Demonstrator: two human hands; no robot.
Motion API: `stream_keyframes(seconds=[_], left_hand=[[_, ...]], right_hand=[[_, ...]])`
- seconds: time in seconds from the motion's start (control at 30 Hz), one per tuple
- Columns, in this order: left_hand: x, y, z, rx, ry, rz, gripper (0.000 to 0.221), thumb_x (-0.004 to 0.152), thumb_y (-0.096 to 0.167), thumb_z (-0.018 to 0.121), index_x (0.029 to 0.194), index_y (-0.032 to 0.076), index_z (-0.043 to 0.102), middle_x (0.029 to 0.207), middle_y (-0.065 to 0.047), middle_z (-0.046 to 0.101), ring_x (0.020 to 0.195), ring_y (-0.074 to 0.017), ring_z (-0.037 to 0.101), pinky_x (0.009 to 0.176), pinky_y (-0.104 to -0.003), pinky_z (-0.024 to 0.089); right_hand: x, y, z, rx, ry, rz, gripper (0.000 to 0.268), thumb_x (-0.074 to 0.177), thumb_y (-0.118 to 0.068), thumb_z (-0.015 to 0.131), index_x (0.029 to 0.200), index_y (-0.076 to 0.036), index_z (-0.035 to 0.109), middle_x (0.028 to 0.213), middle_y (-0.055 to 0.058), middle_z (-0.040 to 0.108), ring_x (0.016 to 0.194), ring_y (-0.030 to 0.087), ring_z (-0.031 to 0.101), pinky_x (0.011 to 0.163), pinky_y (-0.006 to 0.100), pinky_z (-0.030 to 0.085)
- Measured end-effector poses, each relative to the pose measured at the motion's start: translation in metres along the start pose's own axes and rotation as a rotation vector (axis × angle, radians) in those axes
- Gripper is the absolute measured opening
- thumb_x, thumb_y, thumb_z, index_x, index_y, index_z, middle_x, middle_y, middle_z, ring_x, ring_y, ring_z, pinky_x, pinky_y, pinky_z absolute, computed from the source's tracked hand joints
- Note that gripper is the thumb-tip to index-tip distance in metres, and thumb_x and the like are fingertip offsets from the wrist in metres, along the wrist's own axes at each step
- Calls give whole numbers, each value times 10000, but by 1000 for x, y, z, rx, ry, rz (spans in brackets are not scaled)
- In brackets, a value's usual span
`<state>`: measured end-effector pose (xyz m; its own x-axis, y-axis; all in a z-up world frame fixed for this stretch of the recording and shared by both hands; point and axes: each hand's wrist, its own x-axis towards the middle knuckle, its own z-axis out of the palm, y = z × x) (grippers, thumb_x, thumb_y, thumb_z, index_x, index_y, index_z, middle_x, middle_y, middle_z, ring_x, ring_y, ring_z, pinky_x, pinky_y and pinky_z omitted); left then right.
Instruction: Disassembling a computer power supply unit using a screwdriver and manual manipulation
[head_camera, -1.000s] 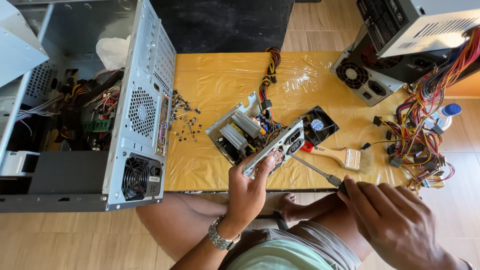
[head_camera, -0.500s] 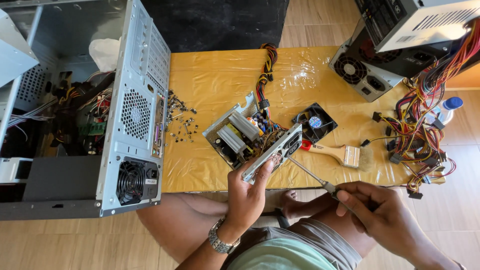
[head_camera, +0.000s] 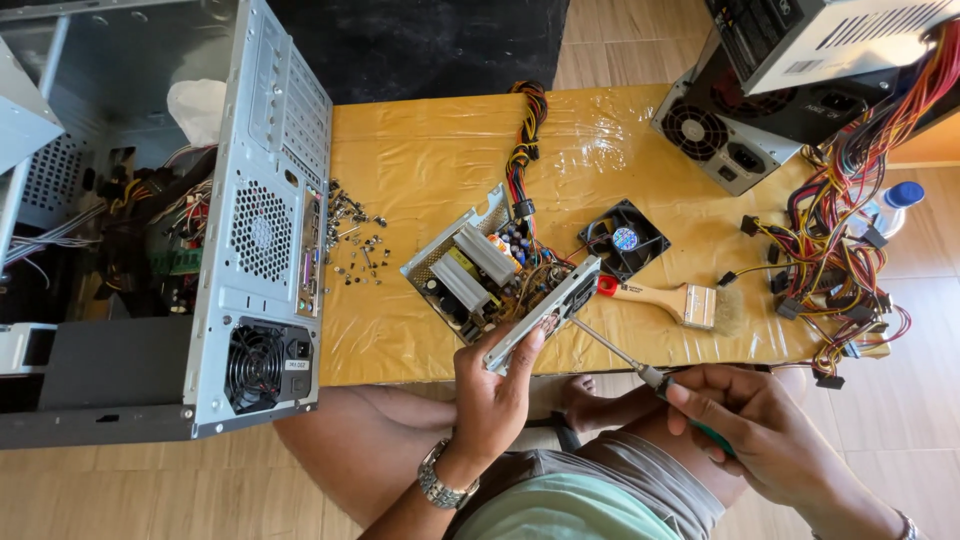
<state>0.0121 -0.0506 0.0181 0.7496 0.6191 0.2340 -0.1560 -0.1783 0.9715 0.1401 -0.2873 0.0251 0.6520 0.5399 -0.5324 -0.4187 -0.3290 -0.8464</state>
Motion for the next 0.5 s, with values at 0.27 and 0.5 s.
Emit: stream_keyframes(seconds=[0.27,0.5], left_hand=[[-4,-3,-23,32,-120,31,258,1019,211,603,1103,16,750,1037,-91,795,918,-170,740,784,-292,575],[-12,-9,-44,88,-279,-44,284,1005,205,595,1189,34,727,1035,-72,761,410,-103,604,311,-217,545]], right_hand=[[-21,-16,-32,-865,335,-421,325,816,-291,786,1105,-153,841,927,-21,871,732,65,715,728,247,540],[53,-24,-53,-1298,558,-976,262,1088,-151,628,1301,-36,727,1080,79,736,890,289,608,714,406,501]])
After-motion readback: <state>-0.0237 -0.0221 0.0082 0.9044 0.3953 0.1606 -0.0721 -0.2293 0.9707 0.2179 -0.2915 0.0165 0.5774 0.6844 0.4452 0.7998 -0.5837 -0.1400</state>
